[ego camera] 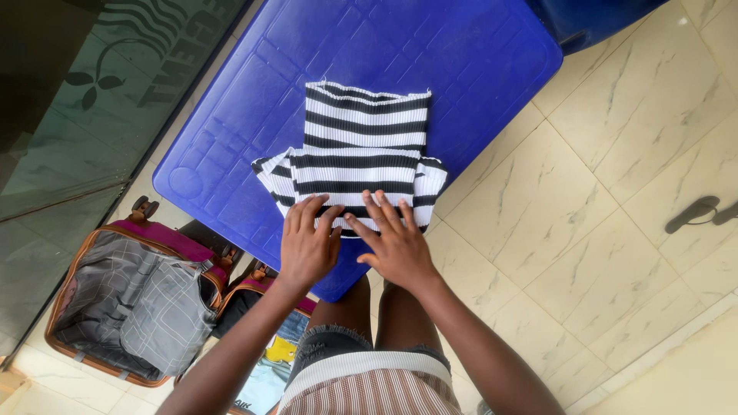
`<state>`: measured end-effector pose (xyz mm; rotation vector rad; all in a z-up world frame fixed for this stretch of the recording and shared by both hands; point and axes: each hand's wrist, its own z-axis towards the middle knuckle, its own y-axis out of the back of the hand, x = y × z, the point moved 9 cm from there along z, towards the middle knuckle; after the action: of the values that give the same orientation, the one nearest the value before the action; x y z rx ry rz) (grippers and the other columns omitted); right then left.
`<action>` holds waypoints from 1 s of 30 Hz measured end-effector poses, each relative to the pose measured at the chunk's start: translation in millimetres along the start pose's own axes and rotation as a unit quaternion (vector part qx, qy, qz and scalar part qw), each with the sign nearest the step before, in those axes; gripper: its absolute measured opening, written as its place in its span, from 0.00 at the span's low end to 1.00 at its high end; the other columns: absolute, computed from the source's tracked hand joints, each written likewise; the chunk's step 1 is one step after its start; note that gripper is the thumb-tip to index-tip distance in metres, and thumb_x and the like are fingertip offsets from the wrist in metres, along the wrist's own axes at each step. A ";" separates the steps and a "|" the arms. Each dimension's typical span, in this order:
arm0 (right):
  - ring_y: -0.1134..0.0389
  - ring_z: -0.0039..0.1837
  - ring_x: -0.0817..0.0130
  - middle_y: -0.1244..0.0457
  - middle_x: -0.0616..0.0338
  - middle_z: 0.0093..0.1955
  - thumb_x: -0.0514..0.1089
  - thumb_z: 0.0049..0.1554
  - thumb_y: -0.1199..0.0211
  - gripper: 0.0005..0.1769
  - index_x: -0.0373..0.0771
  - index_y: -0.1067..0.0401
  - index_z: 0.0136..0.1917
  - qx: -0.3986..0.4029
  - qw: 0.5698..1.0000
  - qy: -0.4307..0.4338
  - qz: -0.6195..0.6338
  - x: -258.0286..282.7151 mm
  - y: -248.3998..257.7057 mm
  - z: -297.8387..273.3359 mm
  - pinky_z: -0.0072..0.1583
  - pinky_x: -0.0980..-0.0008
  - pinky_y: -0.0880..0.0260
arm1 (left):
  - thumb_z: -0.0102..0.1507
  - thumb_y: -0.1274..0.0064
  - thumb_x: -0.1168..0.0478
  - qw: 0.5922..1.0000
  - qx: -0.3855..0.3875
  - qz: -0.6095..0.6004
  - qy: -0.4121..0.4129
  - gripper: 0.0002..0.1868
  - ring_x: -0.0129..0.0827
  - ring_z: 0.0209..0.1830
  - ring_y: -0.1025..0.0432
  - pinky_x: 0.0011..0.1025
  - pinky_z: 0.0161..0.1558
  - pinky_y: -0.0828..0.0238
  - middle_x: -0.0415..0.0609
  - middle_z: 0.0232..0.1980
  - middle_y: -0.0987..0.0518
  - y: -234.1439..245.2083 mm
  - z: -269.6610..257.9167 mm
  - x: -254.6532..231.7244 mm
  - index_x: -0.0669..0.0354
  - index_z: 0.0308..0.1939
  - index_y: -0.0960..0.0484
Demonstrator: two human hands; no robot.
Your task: The person takes a black tank top from a laundry basket, folds it on a blue plastic stool, and places it into an open suitcase. They then take a striped long-sleeved shirt from the basket, fold it on the stool, and place it into the suitcase.
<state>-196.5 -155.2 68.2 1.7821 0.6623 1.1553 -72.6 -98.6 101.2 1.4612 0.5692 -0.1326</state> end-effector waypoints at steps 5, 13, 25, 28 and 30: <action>0.56 0.83 0.47 0.58 0.44 0.84 0.54 0.54 0.33 0.49 0.66 0.54 0.82 0.008 0.998 0.037 -0.045 18.9 -30.7 15.8 0.76 0.43 0.52 | 0.62 0.39 0.49 0.811 -0.109 -0.233 0.526 0.32 0.44 0.52 0.32 0.45 0.53 0.36 0.53 0.54 0.30 -50.5 -116.8 60.9 0.63 0.62 0.33; 0.39 0.70 0.43 0.51 0.34 0.80 0.41 0.58 0.38 0.46 0.46 0.55 0.84 -0.044 0.993 0.054 -0.094 20.2 -15.9 34.1 0.65 0.49 0.38 | 0.62 0.41 0.56 0.525 -0.108 -0.604 0.590 0.20 0.30 0.36 0.29 0.29 0.40 0.31 0.45 0.37 0.23 -158.6 -99.1 63.0 0.68 0.50 0.25; 0.29 0.60 0.62 0.32 0.52 0.61 0.27 0.48 0.46 0.39 0.29 0.39 0.75 0.112 0.686 -0.183 0.695 -6.1 30.6 46.8 0.62 0.66 0.30 | 0.72 0.66 0.37 0.576 -0.221 -0.610 0.497 0.34 0.30 0.55 0.32 0.27 0.57 0.38 0.49 0.63 0.26 -93.0 -73.7 36.1 0.57 0.72 0.30; 0.30 0.59 0.60 0.33 0.47 0.59 0.28 0.50 0.45 0.35 0.24 0.39 0.73 0.186 0.528 -0.184 0.808 -4.8 18.7 29.9 0.62 0.62 0.29 | 0.65 0.69 0.30 0.338 -0.178 -0.793 0.475 0.41 0.41 0.64 0.28 0.40 0.64 0.32 0.53 0.66 0.24 -113.5 -86.5 14.8 0.56 0.69 0.33; 0.30 0.59 0.57 0.34 0.44 0.59 0.30 0.51 0.44 0.34 0.23 0.40 0.72 0.229 0.495 -0.184 0.818 -6.7 14.6 15.2 0.63 0.60 0.28 | 0.65 0.59 0.32 0.277 -0.203 -0.861 0.375 0.43 0.47 0.64 0.30 0.44 0.64 0.33 0.60 0.66 0.25 -107.1 -99.7 1.6 0.65 0.69 0.32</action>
<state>-186.0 -173.2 75.5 2.9313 -1.6582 1.5382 -144.6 -16.4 3.9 -0.4498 2.5799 -0.9209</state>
